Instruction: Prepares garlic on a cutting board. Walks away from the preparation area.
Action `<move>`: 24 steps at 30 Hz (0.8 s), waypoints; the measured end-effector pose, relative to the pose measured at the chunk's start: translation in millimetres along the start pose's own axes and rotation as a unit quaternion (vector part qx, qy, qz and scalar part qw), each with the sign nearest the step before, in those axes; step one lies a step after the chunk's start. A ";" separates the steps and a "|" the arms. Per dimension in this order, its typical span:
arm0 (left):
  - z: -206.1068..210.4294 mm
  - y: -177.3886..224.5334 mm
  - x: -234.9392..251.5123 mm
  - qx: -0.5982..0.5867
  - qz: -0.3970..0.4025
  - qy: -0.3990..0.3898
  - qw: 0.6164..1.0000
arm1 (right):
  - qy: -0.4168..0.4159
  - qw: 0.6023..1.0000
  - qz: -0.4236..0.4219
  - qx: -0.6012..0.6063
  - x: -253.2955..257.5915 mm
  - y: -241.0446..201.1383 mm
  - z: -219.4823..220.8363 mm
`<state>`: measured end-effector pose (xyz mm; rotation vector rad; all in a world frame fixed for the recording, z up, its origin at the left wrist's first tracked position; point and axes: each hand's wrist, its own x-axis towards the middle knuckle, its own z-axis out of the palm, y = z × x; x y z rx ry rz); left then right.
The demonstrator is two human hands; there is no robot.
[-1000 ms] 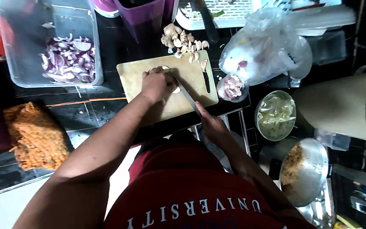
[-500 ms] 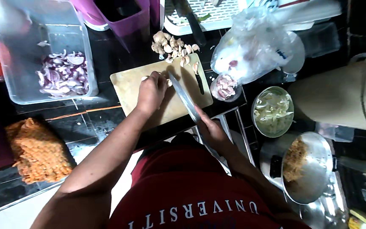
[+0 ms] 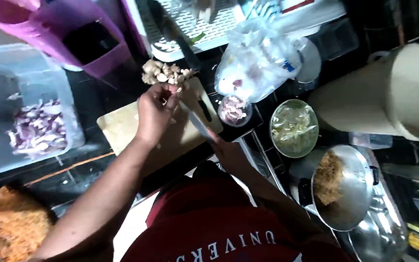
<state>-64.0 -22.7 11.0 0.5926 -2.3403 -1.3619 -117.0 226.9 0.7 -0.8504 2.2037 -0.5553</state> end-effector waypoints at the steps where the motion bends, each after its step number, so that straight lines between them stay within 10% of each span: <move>1: 4.2 20.8 14.3 0.007 0.040 -0.011 0.999 | -0.013 1.000 0.007 -0.001 1.0 -1.1 -4.6; 7: 72.0 131.6 118.3 0.109 0.253 -0.103 0.956 | -0.035 0.999 0.031 0.009 2.1 4.3 -26.3; 13: 137.3 160.3 188.1 0.324 0.212 -0.293 0.874 | -0.011 0.998 0.057 0.024 -6.7 25.1 -41.7; 19: 91.8 138.3 152.6 0.266 0.320 -0.207 0.886 | -0.017 1.000 0.015 0.016 -12.3 37.6 -35.0; 24: 9.9 37.3 53.9 0.234 0.307 -0.143 0.911 | -0.080 0.996 0.007 -0.041 -9.6 17.1 -20.8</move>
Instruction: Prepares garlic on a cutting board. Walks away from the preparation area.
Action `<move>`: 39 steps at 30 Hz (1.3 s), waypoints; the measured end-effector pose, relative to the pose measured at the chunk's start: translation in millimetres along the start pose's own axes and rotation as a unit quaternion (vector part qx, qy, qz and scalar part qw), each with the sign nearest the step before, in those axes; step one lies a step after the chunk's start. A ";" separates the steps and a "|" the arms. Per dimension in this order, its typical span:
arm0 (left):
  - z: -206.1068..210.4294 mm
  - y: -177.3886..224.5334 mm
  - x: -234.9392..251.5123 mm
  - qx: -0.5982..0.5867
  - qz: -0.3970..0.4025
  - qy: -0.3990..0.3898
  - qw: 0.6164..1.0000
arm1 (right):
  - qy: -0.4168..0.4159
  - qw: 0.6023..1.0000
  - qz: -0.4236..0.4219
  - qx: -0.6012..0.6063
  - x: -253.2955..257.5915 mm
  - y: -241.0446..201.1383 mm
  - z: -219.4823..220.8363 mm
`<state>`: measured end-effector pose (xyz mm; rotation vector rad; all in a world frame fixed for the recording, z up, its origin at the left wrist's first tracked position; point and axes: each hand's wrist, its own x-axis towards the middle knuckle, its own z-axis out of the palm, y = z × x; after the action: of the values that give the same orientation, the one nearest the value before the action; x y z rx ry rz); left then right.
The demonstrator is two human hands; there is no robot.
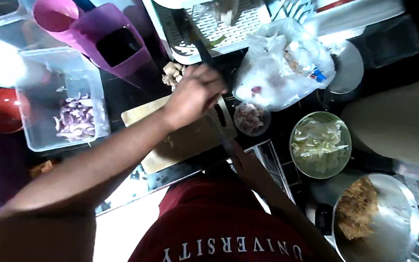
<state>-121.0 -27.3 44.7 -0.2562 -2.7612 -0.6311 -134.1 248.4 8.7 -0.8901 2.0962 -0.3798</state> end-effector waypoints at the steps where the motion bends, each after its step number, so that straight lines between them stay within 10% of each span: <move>1: 5.2 -8.7 -35.5 -0.005 -0.049 -0.012 0.999 | -0.002 1.000 -0.005 -0.005 1.9 -5.4 3.7; 9: 76.4 -16.6 -163.1 -0.009 -0.251 0.048 0.967 | -0.035 0.981 0.069 -0.177 5.4 -62.1 30.4; 11: 81.3 -10.1 -161.3 0.002 -0.266 0.073 0.961 | 0.081 0.971 0.009 -0.223 -3.7 -56.2 48.5; 14: 86.7 -8.8 -158.8 0.015 -0.265 0.094 0.960 | 0.154 0.953 -0.034 -0.258 -0.5 -50.7 65.9; 17: 94.5 -13.1 -161.2 0.022 -0.248 0.117 0.961 | 0.029 0.967 0.066 -0.246 22.1 -59.4 71.3; 21: 96.8 -16.9 -162.4 0.022 -0.240 0.123 0.963 | 0.186 0.945 -0.034 -0.267 16.6 -53.1 72.9; 27: 103.4 -17.0 -163.0 0.039 -0.232 0.127 0.963 | 0.028 0.962 0.086 -0.257 19.6 -64.1 74.6; 31: 103.4 -17.7 -164.5 0.039 -0.234 0.139 0.961 | 0.198 0.936 -0.042 -0.286 8.7 -58.2 77.6; 36: 105.0 -17.0 -164.9 0.027 -0.226 0.149 0.962 | 0.037 0.959 0.076 -0.271 16.8 -63.6 77.7; 39: 104.0 -18.4 -166.9 0.017 -0.231 0.151 0.961 | 0.172 0.943 -0.026 -0.282 8.1 -55.8 80.3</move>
<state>6.0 -14.7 -106.0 0.4694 -2.5328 -0.6636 -49.2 206.0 -16.5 -1.2818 2.5676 0.0602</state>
